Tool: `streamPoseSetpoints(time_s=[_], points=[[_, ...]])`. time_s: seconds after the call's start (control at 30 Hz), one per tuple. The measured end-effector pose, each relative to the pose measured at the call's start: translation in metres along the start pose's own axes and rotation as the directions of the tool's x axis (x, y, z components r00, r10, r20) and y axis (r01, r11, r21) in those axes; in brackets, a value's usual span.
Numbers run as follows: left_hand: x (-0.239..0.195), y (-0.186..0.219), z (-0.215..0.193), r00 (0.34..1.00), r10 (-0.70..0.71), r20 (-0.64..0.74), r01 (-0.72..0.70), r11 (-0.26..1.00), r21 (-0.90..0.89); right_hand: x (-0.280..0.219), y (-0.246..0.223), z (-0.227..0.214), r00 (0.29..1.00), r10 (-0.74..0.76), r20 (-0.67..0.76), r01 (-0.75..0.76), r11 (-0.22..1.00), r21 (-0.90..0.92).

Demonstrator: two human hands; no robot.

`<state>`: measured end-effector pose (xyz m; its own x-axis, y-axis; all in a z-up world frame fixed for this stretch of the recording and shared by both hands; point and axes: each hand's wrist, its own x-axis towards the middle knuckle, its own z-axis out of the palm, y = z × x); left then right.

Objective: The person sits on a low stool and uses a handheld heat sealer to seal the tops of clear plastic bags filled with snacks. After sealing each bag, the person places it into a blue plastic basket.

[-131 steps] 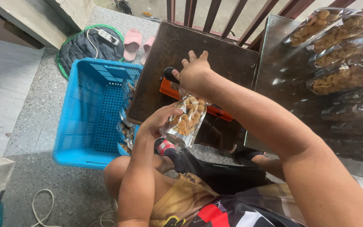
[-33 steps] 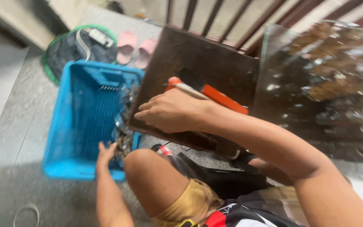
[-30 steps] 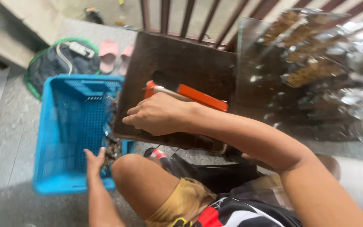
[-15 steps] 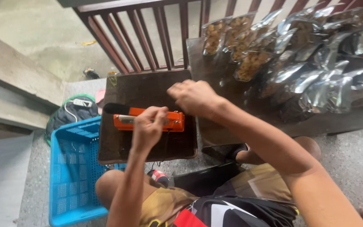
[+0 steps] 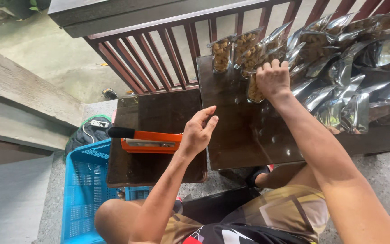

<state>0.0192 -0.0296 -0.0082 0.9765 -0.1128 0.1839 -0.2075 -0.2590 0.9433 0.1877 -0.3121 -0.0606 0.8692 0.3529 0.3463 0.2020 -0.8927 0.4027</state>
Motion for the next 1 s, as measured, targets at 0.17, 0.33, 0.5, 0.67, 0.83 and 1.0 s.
streamPoseSetpoints(time_s=[0.17, 0.33, 0.5, 0.67, 0.83, 1.0], points=[[-0.004, -0.001, -0.013, 1.0, -0.016, -0.007, 0.017, 0.989, 0.146, -0.015, -0.024, -0.075, 0.996, -0.088, 0.029, 0.082, 0.982, 0.17], [-0.032, -0.02, -0.044, 0.983, 0.121, 0.14, -0.139, 0.982, 0.125, -0.027, -0.037, -0.185, 0.94, -0.284, 0.191, 0.154, 0.849, 0.505], [-0.071, -0.044, -0.084, 0.904, -0.009, 0.428, 0.234, 0.848, -0.476, -0.014, -0.095, -0.25, 0.838, -0.48, 0.26, 0.183, 0.696, 0.695], [-0.115, -0.059, -0.139, 0.899, -0.133, 0.418, 0.389, 0.681, -0.62, 0.007, -0.164, -0.256, 0.813, -0.534, 0.233, 0.159, 0.588, 0.793], [-0.164, -0.081, -0.214, 0.889, -0.4, 0.222, 0.438, 0.604, -0.666, 0.023, -0.228, -0.228, 0.777, -0.604, 0.177, 0.243, 0.546, 0.802], [-0.168, -0.119, -0.236, 0.799, -0.568, 0.199, 0.535, 0.519, -0.667, 0.04, -0.29, -0.2, 0.639, -0.751, 0.166, 0.496, 0.567, 0.658]])
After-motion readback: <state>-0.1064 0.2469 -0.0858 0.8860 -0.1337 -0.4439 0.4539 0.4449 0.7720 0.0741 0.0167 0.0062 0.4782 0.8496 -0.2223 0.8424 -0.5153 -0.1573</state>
